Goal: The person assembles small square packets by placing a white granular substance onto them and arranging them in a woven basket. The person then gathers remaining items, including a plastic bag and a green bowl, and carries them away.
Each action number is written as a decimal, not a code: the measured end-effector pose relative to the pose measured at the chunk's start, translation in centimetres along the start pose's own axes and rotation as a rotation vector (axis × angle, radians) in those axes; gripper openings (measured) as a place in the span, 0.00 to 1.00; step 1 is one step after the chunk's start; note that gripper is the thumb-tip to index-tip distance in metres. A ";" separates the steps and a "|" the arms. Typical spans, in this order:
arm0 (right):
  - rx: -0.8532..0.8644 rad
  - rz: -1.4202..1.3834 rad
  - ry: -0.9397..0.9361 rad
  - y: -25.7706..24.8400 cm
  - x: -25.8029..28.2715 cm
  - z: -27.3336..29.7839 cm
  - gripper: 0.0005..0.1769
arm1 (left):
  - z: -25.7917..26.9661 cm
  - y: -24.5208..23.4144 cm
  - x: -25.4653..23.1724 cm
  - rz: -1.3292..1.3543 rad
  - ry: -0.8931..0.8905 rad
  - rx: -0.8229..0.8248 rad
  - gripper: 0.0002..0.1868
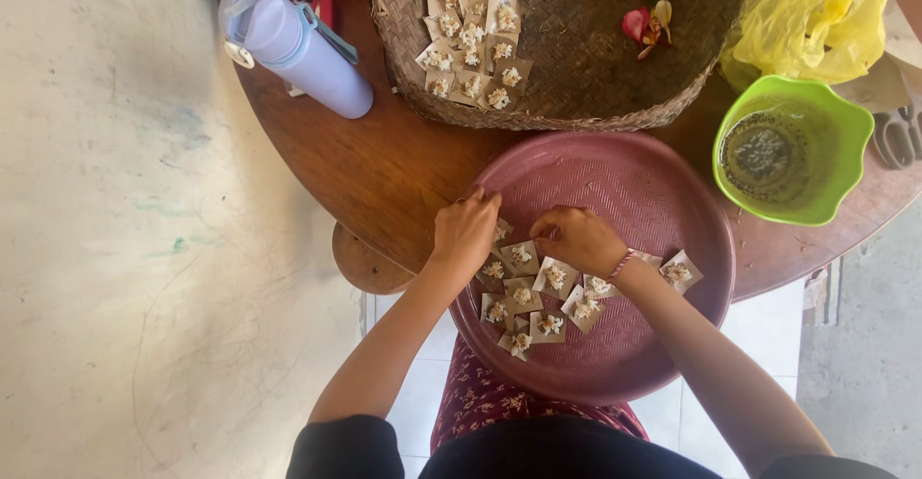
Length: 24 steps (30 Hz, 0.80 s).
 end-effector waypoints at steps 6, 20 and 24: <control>-0.031 0.095 0.056 1.7 0.9 -0.7 0.11 | -2.5 0.9 -0.8 -0.205 0.111 0.109 0.08; -0.094 0.001 0.113 2.0 0.6 0.1 0.14 | -3.7 0.0 -0.7 -0.102 0.121 0.295 0.10; -0.176 -0.020 0.135 2.9 0.7 -1.0 0.16 | -3.4 -1.9 -0.8 -0.011 0.084 0.340 0.14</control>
Point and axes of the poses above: each hand's wrist, its own z-axis away from the middle knuckle, its own y-axis out of the palm, x = y × z, the point moved 1 cm from there along -z, towards the middle knuckle, and after that the axes turned 13 degrees about -y, right-handed, at the moved point
